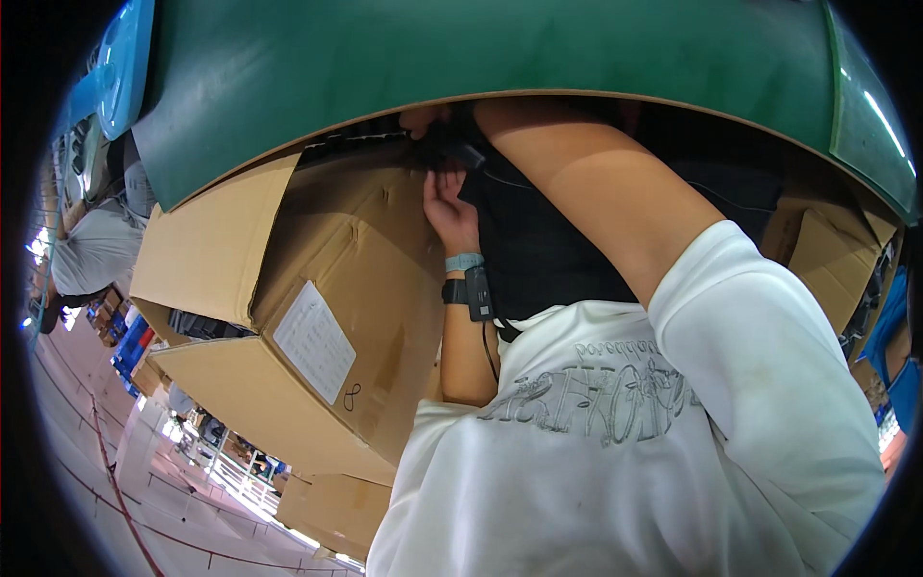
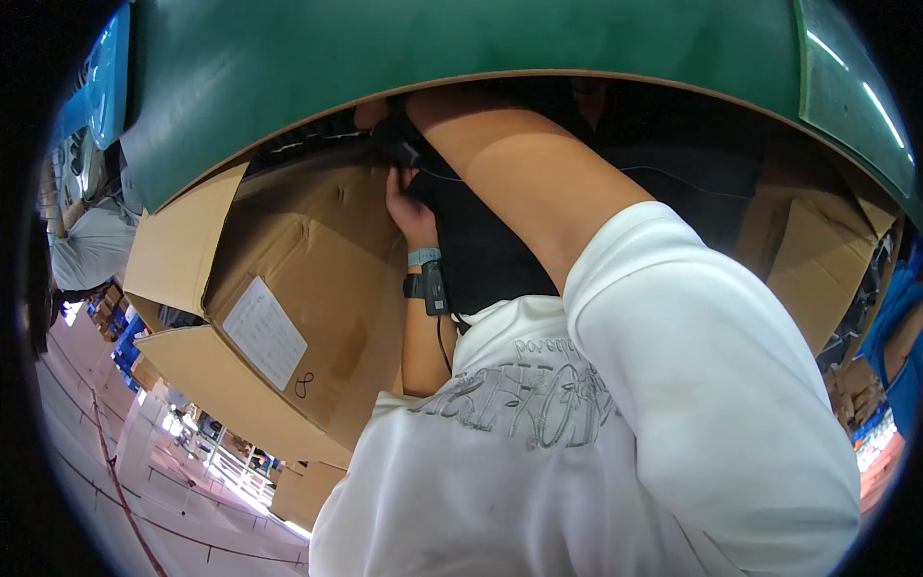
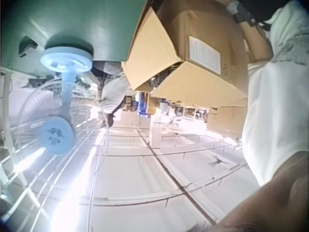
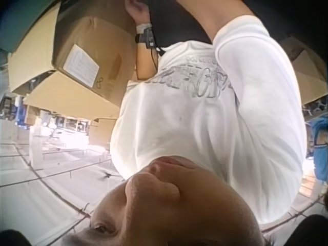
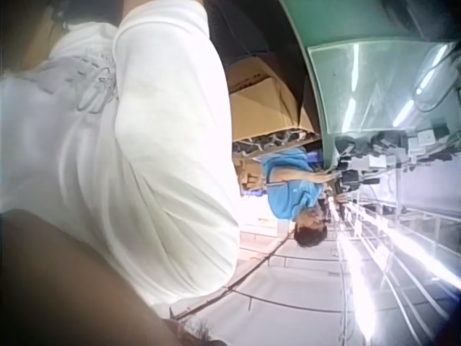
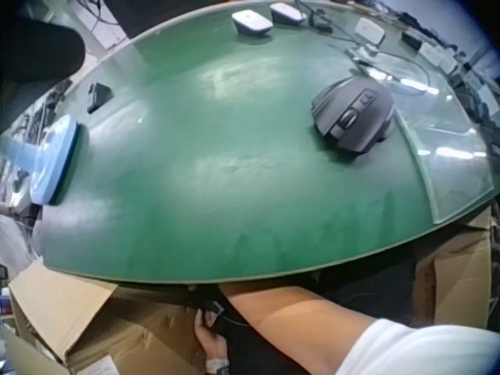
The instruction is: The worker is testing internal sensor components for computer mice against a light source and then organizing them into cardboard shipping boxes.
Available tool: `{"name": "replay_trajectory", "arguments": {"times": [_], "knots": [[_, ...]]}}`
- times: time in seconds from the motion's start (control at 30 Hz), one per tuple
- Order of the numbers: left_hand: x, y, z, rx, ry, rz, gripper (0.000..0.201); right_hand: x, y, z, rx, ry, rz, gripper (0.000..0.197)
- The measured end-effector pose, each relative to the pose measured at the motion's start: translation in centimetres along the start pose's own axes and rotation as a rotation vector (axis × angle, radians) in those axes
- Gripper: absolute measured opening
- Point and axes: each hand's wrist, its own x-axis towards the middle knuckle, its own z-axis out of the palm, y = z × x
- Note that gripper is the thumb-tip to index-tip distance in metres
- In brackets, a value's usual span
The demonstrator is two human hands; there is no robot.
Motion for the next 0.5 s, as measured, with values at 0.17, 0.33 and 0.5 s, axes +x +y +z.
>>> {"name": "replay_trajectory", "arguments": {"times": [0.17, 0.33, 0.5], "knots": [[0.5, 0.2, -0.9, -0.018, -0.083, -0.015, 0.03, 0.0, 0.0, -0.2, 0.01, 0.005, -0.004, 0.052], [-0.6, -0.1, 0.6, 0.036, -0.09, 0.035, 0.031, -0.1, 0.7, 0.1, 0.022, 0.006, 0.008, 0.053], [-0.3, 0.3, 0.3, 0.01, -0.053, 0.022, 0.025, -0.3, 0.0, -0.1, 0.02, 0.013, 0.001, 0.053]]}}
